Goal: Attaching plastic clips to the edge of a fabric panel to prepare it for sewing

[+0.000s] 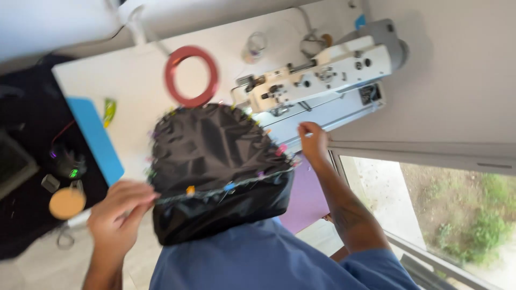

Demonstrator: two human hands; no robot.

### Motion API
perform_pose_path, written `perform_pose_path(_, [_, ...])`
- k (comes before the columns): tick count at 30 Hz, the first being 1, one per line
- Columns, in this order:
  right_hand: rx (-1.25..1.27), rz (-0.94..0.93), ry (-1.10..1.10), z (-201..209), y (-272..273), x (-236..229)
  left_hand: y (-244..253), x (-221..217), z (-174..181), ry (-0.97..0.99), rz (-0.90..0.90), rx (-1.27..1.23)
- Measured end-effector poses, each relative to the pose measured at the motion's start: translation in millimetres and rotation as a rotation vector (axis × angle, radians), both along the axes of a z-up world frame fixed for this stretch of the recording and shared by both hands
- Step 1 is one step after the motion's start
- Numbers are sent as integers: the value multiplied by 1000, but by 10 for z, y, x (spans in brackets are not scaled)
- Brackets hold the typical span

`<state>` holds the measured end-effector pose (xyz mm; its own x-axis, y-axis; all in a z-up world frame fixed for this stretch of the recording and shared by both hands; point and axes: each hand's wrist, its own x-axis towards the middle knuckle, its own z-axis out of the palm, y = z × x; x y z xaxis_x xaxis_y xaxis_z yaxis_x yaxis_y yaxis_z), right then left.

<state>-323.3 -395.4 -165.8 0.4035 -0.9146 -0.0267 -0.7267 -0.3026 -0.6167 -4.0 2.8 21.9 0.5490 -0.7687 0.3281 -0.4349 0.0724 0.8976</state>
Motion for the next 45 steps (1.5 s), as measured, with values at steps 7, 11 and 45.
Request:
perform_pose_path(7, [202,233,575,-1054,-850,740,31,-150,151,58,158,304])
perform_pose_path(11, [158,330,483,-1165,-855,1077,94,-224,323,19,134,220])
perform_pose_path(45, [-258,185,-192,-265,246,-302,-379,-75,337,4,81,-193])
